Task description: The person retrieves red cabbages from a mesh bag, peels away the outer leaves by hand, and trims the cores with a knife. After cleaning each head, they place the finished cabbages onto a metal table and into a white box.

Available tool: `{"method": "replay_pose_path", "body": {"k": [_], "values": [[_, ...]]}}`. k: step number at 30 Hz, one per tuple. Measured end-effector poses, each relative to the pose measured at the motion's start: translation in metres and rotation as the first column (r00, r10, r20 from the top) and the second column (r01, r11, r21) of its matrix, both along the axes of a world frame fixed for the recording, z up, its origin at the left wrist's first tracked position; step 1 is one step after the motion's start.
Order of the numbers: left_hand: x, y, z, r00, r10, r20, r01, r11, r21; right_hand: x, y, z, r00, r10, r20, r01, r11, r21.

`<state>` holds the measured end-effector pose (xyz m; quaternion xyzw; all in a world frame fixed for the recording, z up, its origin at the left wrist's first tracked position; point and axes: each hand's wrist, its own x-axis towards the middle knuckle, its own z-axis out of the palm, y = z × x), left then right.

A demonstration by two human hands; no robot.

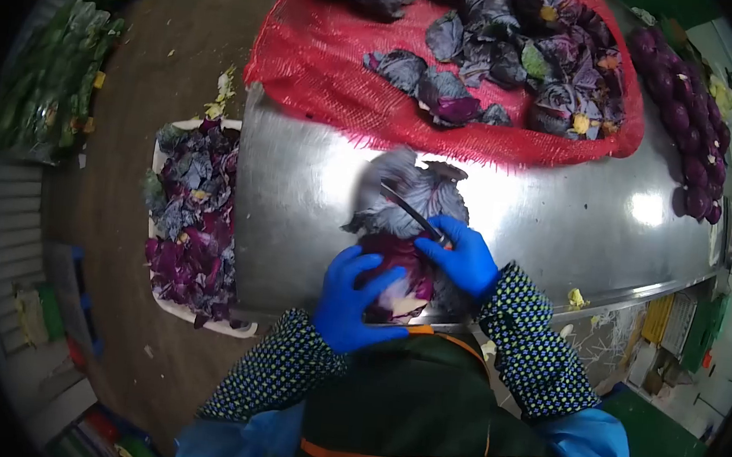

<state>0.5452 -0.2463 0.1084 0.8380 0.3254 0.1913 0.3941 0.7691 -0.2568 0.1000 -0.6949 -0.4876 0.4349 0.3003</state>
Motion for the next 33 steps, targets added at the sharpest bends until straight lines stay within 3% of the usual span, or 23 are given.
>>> {"method": "replay_pose_path", "body": {"k": [1,2,3,5,7,8,9,10,11,12,13,14,16,18,19,21,23,25,26,28,30,32,33], "values": [[0.0,0.001,0.006,0.989,-0.067,-0.134,0.082,0.99,0.112,-0.007,0.007,0.013,1.0,0.009,0.008,-0.009,1.0,0.011],[0.0,-0.005,-0.017,0.998,-0.041,-0.039,0.042,0.999,0.033,-0.004,0.018,0.014,0.932,-0.219,-0.287,0.221,0.975,-0.028],[0.003,-0.004,-0.016,0.999,-0.033,-0.015,0.035,0.993,0.112,0.004,0.04,0.017,0.737,-0.412,-0.536,0.424,0.899,-0.108],[0.011,-0.013,-0.024,0.972,0.219,0.089,-0.214,0.975,-0.063,0.027,0.061,0.032,0.762,-0.437,-0.477,0.53,0.845,0.073],[0.014,-0.003,-0.004,0.957,0.288,0.017,-0.286,0.956,-0.066,0.031,0.032,0.025,0.91,-0.387,-0.148,0.405,0.905,0.131],[0.013,0.004,0.003,0.954,0.28,-0.106,-0.277,0.96,0.039,0.029,0.009,0.002,0.931,-0.296,-0.213,0.291,0.955,-0.052],[0.013,0.007,0.007,0.931,0.283,-0.231,-0.258,0.957,0.134,0.013,-0.004,0.03,0.975,-0.202,-0.091,0.164,0.934,-0.317],[0.018,0.017,0.007,0.941,0.293,-0.168,-0.228,0.919,0.322,-0.003,-0.029,0.009,0.968,-0.184,-0.17,0.167,0.98,-0.11],[0.019,0.023,0.001,0.941,0.291,-0.173,-0.229,0.924,0.307,-0.02,-0.043,-0.006,0.978,-0.171,-0.115,0.181,0.981,0.076],[0.02,0.027,-0.007,0.959,0.269,-0.092,-0.276,0.959,-0.067,-0.026,-0.051,-0.013,0.966,-0.245,-0.083,0.254,0.959,0.123],[0.021,0.029,-0.013,0.96,0.281,-0.011,-0.258,0.864,-0.433,-0.029,-0.056,-0.017,0.947,-0.316,-0.058,0.322,0.931,0.171],[0.021,0.03,-0.004,0.955,0.267,-0.128,-0.294,0.908,-0.298,-0.027,-0.056,-0.01,0.955,-0.293,-0.055,0.298,0.93,0.216],[0.025,0.025,0.003,0.94,0.234,-0.249,-0.301,0.911,-0.283,-0.022,-0.057,0.013,0.978,-0.207,0.009,0.201,0.956,0.214],[0.037,0.023,0.013,0.879,0.237,-0.413,-0.356,0.904,-0.237,-0.027,-0.064,0.003,0.975,-0.218,-0.028,0.22,0.957,0.187],[0.039,0.02,0.005,0.884,0.231,-0.406,-0.347,0.907,-0.238,-0.03,-0.066,-0.005,0.974,-0.217,-0.064,0.225,0.96,0.165],[0.043,0.017,-0.007,0.886,0.453,-0.104,-0.442,0.89,0.114,-0.034,-0.063,-0.009,0.958,-0.261,-0.121,0.283,0.926,0.249],[0.038,0.019,-0.009,0.905,0.421,-0.058,-0.415,0.905,0.096,-0.033,-0.063,-0.005,0.962,-0.232,-0.145,0.249,0.961,0.116],[0.036,0.026,-0.005,0.952,0.287,-0.104,-0.302,0.937,-0.175,-0.032,-0.06,0.002,0.964,-0.228,-0.135,0.245,0.961,0.13],[0.037,0.028,-0.001,0.959,0.23,-0.166,-0.243,0.968,-0.065,-0.031,-0.057,0.008,0.979,-0.193,-0.067,0.199,0.974,0.106],[0.039,0.024,-0.001,0.94,0.266,-0.216,-0.276,0.961,-0.018,-0.034,-0.053,0.006,0.989,-0.118,0.085,0.107,0.987,0.124],[0.044,0.02,-0.003,0.918,0.29,-0.27,-0.294,0.955,0.024,-0.026,-0.041,0.007,0.989,-0.113,0.097,0.107,0.992,0.061],[0.047,0.013,-0.005,0.92,0.359,-0.155,-0.363,0.932,0.008,-0.009,-0.027,0.003,0.993,-0.108,0.039,0.112,0.98,-0.164],[0.045,0.012,-0.004,0.921,0.36,-0.148,-0.362,0.932,0.014,-0.002,-0.028,-0.022,0.981,-0.186,-0.053,0.181,0.979,-0.09]]}}
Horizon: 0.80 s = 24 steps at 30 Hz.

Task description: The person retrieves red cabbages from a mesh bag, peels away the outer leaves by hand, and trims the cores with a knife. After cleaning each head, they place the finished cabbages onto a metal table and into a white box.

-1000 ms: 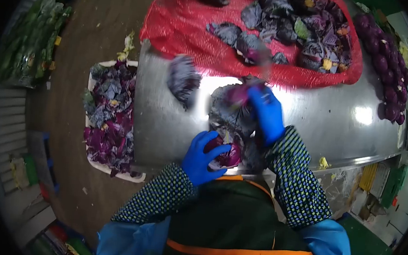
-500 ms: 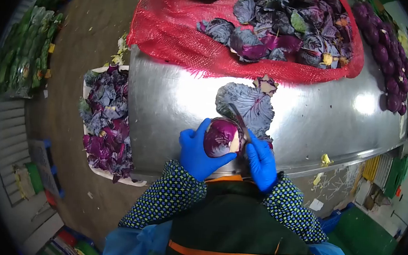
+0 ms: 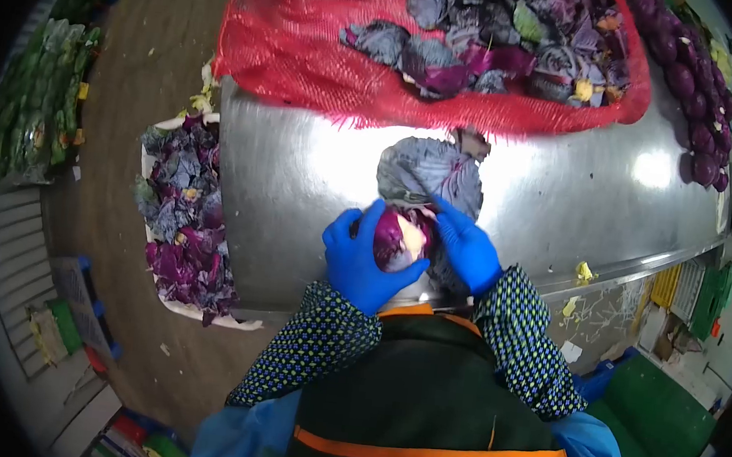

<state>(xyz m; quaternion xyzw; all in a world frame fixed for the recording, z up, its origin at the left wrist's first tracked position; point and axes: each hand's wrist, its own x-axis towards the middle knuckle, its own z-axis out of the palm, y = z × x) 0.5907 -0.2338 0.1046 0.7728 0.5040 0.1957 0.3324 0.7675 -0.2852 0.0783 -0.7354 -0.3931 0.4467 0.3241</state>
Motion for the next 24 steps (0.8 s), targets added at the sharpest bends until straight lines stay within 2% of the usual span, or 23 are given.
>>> {"method": "replay_pose_path", "body": {"k": [2,3,4,5,6,7,8,10,11,12,14,15,17,18,19,20,22,23,24], "values": [[-0.002,0.0,0.003,0.992,-0.119,-0.047,0.124,0.983,0.132,0.036,-0.004,-0.033,0.986,0.024,0.165,-0.018,0.999,-0.038],[-0.007,-0.004,-0.013,0.991,-0.112,0.079,0.098,0.982,0.164,0.037,-0.005,-0.026,0.996,0.057,0.072,-0.047,0.99,-0.134],[-0.007,-0.007,-0.012,0.997,-0.056,0.057,0.045,0.982,0.184,0.029,-0.013,-0.046,0.997,-0.037,-0.064,0.038,0.999,0.02],[-0.009,-0.007,-0.008,0.998,-0.044,0.037,0.038,0.989,0.142,0.012,-0.002,-0.012,0.95,-0.106,-0.295,0.094,0.994,-0.054],[-0.013,-0.005,-0.001,0.999,-0.034,0.014,0.032,0.995,0.091,-0.008,0.007,0.026,0.842,-0.191,-0.504,0.133,0.98,-0.149],[-0.019,0.0,0.006,0.995,-0.091,0.037,0.091,0.996,0.005,-0.015,0.006,0.03,0.92,-0.118,-0.373,0.0,0.953,-0.303],[-0.027,0.003,0.001,0.996,-0.08,0.032,0.08,0.997,-0.002,-0.02,-0.006,-0.006,0.983,0.084,-0.162,-0.085,0.996,-0.002],[-0.041,0.009,-0.009,0.975,-0.125,0.185,0.15,0.981,-0.126,-0.019,0.014,0.028,0.995,0.101,-0.011,-0.101,0.994,-0.028],[-0.044,0.006,-0.007,0.953,-0.064,0.297,0.162,0.934,-0.319,-0.012,0.024,0.028,0.998,-0.037,-0.047,0.038,0.999,0.017],[-0.046,0.002,-0.005,0.954,-0.062,0.295,0.159,0.935,-0.318,0.004,0.026,-0.015,0.974,-0.103,-0.204,0.11,0.994,0.023],[-0.046,0.001,0.0,0.937,-0.171,0.305,0.247,0.941,-0.231,0.008,0.04,-0.009,0.803,-0.446,-0.395,0.389,0.895,-0.22],[-0.044,-0.001,0.005,0.951,-0.201,0.233,0.227,0.97,-0.09,0.002,0.043,0.005,0.808,-0.434,-0.398,0.379,0.9,-0.214],[-0.048,-0.004,0.003,0.972,-0.122,0.198,0.156,0.974,-0.163,-0.02,0.031,0.031,0.618,-0.603,-0.506,0.6,0.777,-0.193],[-0.051,-0.006,0.002,0.985,-0.06,0.161,0.097,0.967,-0.234,-0.024,0.015,0.025,0.663,-0.557,-0.5,0.512,0.825,-0.24],[-0.051,-0.006,0.004,0.993,-0.081,0.085,0.093,0.984,-0.152,-0.035,-0.004,0.026,0.78,-0.441,-0.444,0.396,0.897,-0.196],[-0.053,-0.005,0.001,0.993,-0.081,0.083,0.093,0.984,-0.155,-0.043,-0.015,0.029,0.873,-0.31,-0.377,0.27,0.95,-0.155],[-0.055,-0.004,-0.007,0.978,-0.159,-0.133,0.129,0.97,-0.207,-0.045,-0.023,0.026,0.846,-0.304,-0.438,0.242,0.951,-0.192],[-0.055,-0.002,-0.001,0.98,-0.154,-0.129,0.125,0.97,-0.208,-0.043,-0.024,0.023,0.815,-0.294,-0.499,0.207,0.952,-0.224],[-0.056,0.001,0.011,0.986,-0.168,0.025,0.17,0.97,-0.176,-0.039,-0.024,0.018,0.815,-0.297,-0.498,0.21,0.952,-0.224]]}}
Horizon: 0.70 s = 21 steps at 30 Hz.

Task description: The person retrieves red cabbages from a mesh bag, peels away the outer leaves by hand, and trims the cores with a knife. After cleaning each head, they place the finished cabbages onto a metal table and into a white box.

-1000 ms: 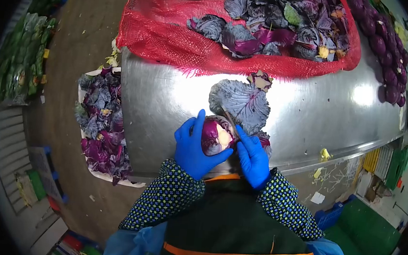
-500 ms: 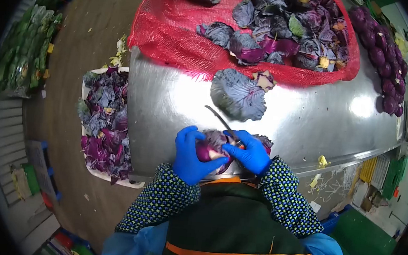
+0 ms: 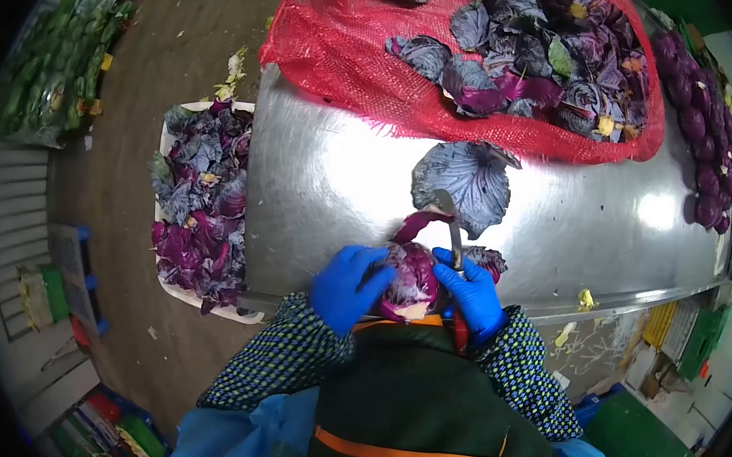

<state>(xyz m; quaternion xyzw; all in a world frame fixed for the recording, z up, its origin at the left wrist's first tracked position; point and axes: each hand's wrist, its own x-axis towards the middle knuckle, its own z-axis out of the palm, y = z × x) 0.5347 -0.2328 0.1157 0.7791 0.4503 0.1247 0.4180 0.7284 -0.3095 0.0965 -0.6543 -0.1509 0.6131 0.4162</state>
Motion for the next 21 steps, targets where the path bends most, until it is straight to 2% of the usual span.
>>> {"method": "replay_pose_path", "body": {"k": [1,2,3,4,5,6,7,8,9,10,11,12,14,16,17,18,20,21], "values": [[0.0,0.002,0.01,0.987,-0.023,0.158,0.023,1.0,0.004,0.007,-0.002,-0.004,0.999,0.026,-0.035,-0.028,0.999,-0.042],[0.0,0.001,0.014,0.987,-0.029,0.161,0.03,1.0,-0.003,0.01,0.001,-0.001,0.996,0.054,-0.071,-0.06,0.995,-0.085],[0.0,-0.003,0.018,0.986,-0.164,0.023,0.163,0.986,0.022,0.01,0.007,0.015,0.992,0.104,-0.064,-0.114,0.976,-0.186],[0.0,-0.004,0.023,0.952,-0.283,-0.118,0.288,0.957,0.035,0.011,0.007,0.014,0.991,0.118,-0.062,-0.127,0.974,-0.187],[0.0,-0.002,0.027,0.94,-0.306,-0.149,0.297,0.952,-0.079,0.011,0.007,0.008,0.989,0.146,-0.036,-0.149,0.982,-0.117],[-0.003,-0.003,0.025,0.942,-0.3,-0.153,0.291,0.954,-0.075,0.009,0.006,0.002,0.986,0.167,-0.012,-0.168,0.985,-0.046],[-0.007,-0.005,0.019,0.949,-0.276,-0.153,0.273,0.961,-0.041,0.009,0.003,-0.005,0.979,0.185,-0.091,-0.177,0.98,0.087],[-0.009,-0.008,0.013,0.955,-0.255,-0.151,0.256,0.967,-0.015,0.011,0.002,-0.003,0.978,0.187,-0.094,-0.18,0.98,0.083],[-0.009,-0.008,0.006,0.973,-0.214,-0.08,0.22,0.973,0.072,0.012,0.0,0.0,0.954,0.299,0.007,-0.298,0.948,0.114],[-0.01,-0.01,0.004,0.973,-0.217,-0.081,0.222,0.973,0.064,0.013,-0.003,0.003,0.91,0.399,0.11,-0.411,0.902,0.132],[-0.007,-0.005,0.01,0.952,-0.264,-0.153,0.275,0.96,0.057,0.013,-0.002,0.005,0.895,0.408,0.183,-0.432,0.894,0.117],[-0.005,-0.002,0.013,0.926,-0.306,-0.222,0.325,0.944,0.051,0.013,0.002,0.007,0.896,0.405,0.185,-0.429,0.896,0.115],[-0.01,0.001,-0.006,0.933,-0.289,-0.212,0.315,0.944,0.1,0.013,0.013,0.015,0.869,0.44,0.227,-0.457,0.889,0.027],[-0.017,0.012,-0.013,0.961,-0.258,-0.097,0.259,0.966,-0.009,0.012,0.017,0.017,0.878,0.409,0.249,-0.43,0.902,0.033],[-0.019,0.016,-0.014,0.999,0.029,0.022,-0.024,0.978,-0.208,0.012,0.016,0.011,0.91,0.338,0.24,-0.349,0.937,0.0],[-0.022,0.019,-0.012,0.999,0.028,0.02,-0.024,0.979,-0.203,0.011,0.016,0.002,0.935,0.265,0.234,-0.266,0.964,-0.03],[-0.03,0.035,-0.01,0.987,0.142,0.077,-0.142,0.99,-0.015,0.012,0.008,-0.031,0.947,0.121,0.298,-0.168,0.976,0.14],[-0.033,0.043,-0.009,0.976,0.185,0.113,-0.194,0.979,0.07,0.012,0.006,-0.037,0.94,0.132,0.314,-0.177,0.977,0.118]]}}
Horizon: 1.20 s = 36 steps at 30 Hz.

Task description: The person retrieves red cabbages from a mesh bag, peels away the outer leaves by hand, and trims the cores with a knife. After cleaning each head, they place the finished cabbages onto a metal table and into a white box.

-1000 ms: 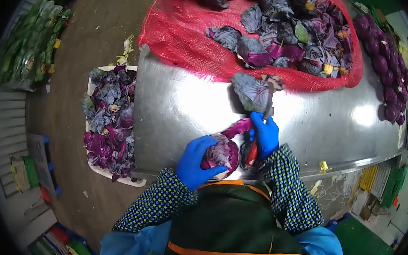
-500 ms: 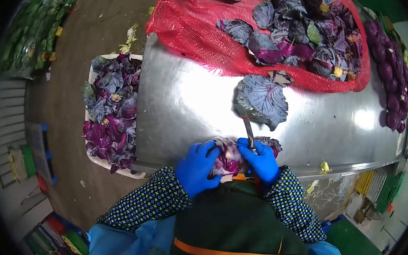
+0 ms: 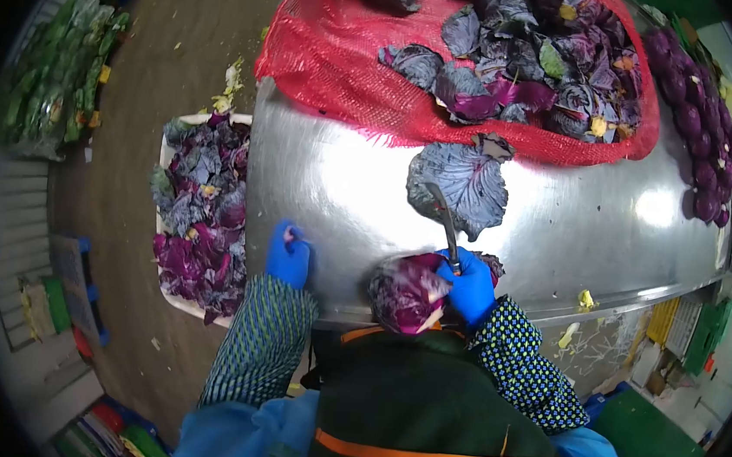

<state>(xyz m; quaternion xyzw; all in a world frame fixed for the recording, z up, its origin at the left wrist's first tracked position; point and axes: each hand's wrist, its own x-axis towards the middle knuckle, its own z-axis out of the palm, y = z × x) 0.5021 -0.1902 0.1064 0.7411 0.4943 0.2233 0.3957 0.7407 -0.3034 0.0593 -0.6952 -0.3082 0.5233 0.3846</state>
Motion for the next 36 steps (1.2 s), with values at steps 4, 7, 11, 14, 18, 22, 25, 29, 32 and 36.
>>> {"method": "replay_pose_path", "body": {"k": [4,7,11,14,18,22,25,29,32,36], "values": [[0.032,-0.029,0.037,0.944,-0.329,-0.03,0.33,0.932,0.153,-0.002,0.045,0.021,0.937,0.111,0.332,-0.09,0.993,-0.077],[0.037,-0.043,-0.01,0.953,-0.299,0.055,0.3,0.896,-0.328,0.015,0.081,-0.002,0.922,-0.137,0.363,0.162,0.986,-0.039],[0.04,-0.047,-0.034,0.987,0.064,0.147,0.011,0.888,-0.46,0.022,0.03,0.031,0.994,0.02,0.109,-0.023,0.999,0.024],[0.023,-0.017,-0.051,0.938,0.345,0.043,-0.123,0.447,-0.886,0.001,0.001,0.047,0.959,0.007,-0.285,-0.075,0.97,-0.231],[0.008,-0.002,-0.031,0.896,0.235,-0.377,-0.174,0.966,0.19,-0.005,0.008,0.065,0.924,-0.103,-0.367,-0.061,0.911,-0.409],[0.055,-0.041,0.017,0.951,-0.238,-0.198,0.254,0.965,0.06,0.001,0.011,0.005,0.984,-0.077,-0.159,0.067,0.996,-0.064],[0.064,-0.054,0.006,0.942,-0.308,-0.133,0.295,0.95,-0.106,0.026,-0.004,0.012,0.902,-0.164,0.399,0.071,0.969,0.238],[0.061,-0.059,-0.008,0.989,-0.148,-0.021,0.144,0.981,-0.129,0.009,-0.038,0.068,0.876,0.186,0.446,-0.302,0.931,0.206],[0.062,-0.059,-0.015,0.987,-0.159,-0.016,0.157,0.984,-0.088,-0.001,-0.042,0.071,0.805,0.238,0.543,-0.325,0.943,0.069],[0.064,-0.059,-0.009,0.986,-0.156,-0.052,0.15,0.982,-0.111,-0.001,-0.038,0.069,0.71,0.339,0.617,-0.434,0.901,0.005]]}}
